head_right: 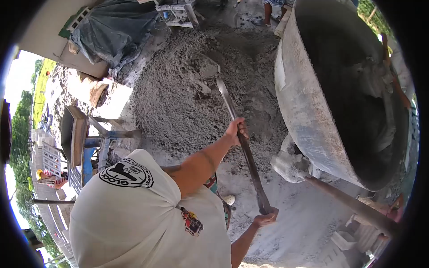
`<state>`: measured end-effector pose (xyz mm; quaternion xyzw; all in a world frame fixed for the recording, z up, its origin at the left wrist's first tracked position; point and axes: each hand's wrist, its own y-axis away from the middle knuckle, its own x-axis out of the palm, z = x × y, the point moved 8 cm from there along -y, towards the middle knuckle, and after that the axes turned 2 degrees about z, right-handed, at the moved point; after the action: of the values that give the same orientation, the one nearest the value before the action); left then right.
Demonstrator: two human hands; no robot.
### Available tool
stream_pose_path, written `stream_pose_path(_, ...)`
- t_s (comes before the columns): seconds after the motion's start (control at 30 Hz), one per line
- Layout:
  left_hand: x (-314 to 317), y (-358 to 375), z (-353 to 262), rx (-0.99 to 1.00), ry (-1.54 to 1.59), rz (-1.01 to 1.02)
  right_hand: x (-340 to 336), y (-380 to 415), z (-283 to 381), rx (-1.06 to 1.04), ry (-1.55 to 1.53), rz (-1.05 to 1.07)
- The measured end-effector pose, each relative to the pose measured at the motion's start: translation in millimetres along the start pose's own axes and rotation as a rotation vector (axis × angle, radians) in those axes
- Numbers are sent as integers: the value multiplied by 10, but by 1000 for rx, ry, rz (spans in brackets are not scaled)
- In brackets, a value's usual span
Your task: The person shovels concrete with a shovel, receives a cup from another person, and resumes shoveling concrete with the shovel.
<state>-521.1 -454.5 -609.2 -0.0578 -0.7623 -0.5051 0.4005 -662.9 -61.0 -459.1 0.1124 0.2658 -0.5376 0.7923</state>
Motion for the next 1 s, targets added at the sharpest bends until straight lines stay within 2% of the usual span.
stream_pose_path(0.07,409,62,-618,-49,379,449,224,-168,1119,-380,-48,158)
stream_pose_path(0.1,751,319,-770,-71,511,699,113,-192,1566,-402,-62,157)
stream_pose_path(0.13,1078,726,-891,-96,635,944,-107,-96,2112,-572,-92,107)
stream_pose_path(0.17,1239,1007,-847,-82,634,947,-409,66,2456,-734,-118,62)
stream_pose_path(0.23,1653,1629,-536,-95,516,1102,-952,224,2278,-654,-206,106)
stream_pose_path(0.27,1737,1853,-323,-97,510,1109,-1206,274,2044,-601,-229,134)
stream_pose_path(0.3,1730,1967,-19,-51,369,969,-1460,366,1789,-606,-230,124)
stream_pose_path(0.33,1643,2027,304,-9,232,826,-1637,378,1310,-343,-336,178)
stream_pose_path(0.37,1573,2104,625,-23,231,833,-1795,467,898,-76,-435,226)
stream_pose_path(0.4,1404,2083,971,-17,169,736,-2028,614,836,-71,-428,207)
stream_pose_path(0.43,1211,2074,1325,-20,101,639,-2200,795,582,218,-565,197)
stream_pose_path(0.47,1058,2092,1674,-60,87,641,-2363,1041,331,508,-706,171)
stream_pose_path(0.5,708,2003,2051,-94,2,411,-2592,1219,181,480,-809,334)
stream_pose_path(0.53,320,1957,2440,-129,-91,183,-2809,1411,119,494,-802,279)
stream_pose_path(0.6,-384,1993,3221,-253,-197,-7,-3335,1590,288,157,-286,-10)
stream_pose_path(0.63,-645,2115,3556,-283,-229,-82,-3539,1737,130,117,-356,67)
stream_pose_path(0.67,-896,2260,3824,-302,-260,-160,-3755,1770,298,-145,-187,126)
stream_pose_path(0.73,-1388,2477,4372,-426,-309,-204,-3999,1947,467,-88,-184,329)
stream_pose_path(0.8,-1640,2646,4675,-480,-327,-226,-4187,1971,665,-149,-147,344)
stream_pose_path(0.87,-1798,2675,4795,-528,-338,-250,-4145,2046,788,-199,-40,548)
stream_pose_path(0.9,-1776,2607,4800,-530,-340,-175,-4091,2028,858,-292,-49,544)
stream_pose_path(0.93,-1715,2515,4801,-531,-339,-96,-3977,1990,866,-287,-42,545)
stream_pose_path(1.0,-1559,2324,4648,-493,-359,-166,-3653,1831,859,-278,-26,465)
